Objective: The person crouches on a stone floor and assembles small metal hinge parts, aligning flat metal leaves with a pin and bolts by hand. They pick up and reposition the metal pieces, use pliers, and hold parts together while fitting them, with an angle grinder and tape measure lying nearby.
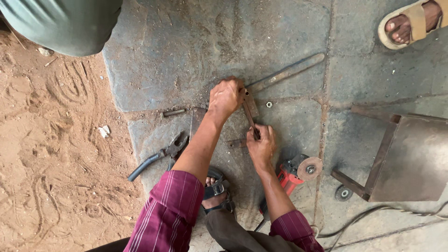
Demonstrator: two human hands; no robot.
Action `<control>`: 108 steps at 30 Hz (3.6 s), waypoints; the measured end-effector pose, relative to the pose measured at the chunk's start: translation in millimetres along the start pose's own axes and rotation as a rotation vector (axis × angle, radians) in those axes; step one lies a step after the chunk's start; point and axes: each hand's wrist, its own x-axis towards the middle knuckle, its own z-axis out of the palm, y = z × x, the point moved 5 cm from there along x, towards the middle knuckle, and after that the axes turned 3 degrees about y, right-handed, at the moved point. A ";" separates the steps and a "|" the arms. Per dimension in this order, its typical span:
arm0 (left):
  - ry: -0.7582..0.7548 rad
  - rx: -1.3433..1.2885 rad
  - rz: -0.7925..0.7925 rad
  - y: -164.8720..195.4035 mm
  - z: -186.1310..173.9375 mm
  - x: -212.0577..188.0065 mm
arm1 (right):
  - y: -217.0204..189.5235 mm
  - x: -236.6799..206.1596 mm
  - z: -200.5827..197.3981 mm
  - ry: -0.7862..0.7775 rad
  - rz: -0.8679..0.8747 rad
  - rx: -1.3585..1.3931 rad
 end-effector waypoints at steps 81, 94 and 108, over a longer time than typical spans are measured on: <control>-0.513 0.876 -0.131 -153.2 -84.1 -186.0 | -11.1 -76.2 72.6 -0.792 0.644 1.057; -0.523 0.393 -0.415 -126.2 -122.6 -192.3 | -65.0 -74.6 100.7 -0.489 0.232 0.636; -0.242 0.056 -0.452 -133.3 -96.9 -188.2 | -52.2 116.5 23.7 -0.170 -0.161 0.513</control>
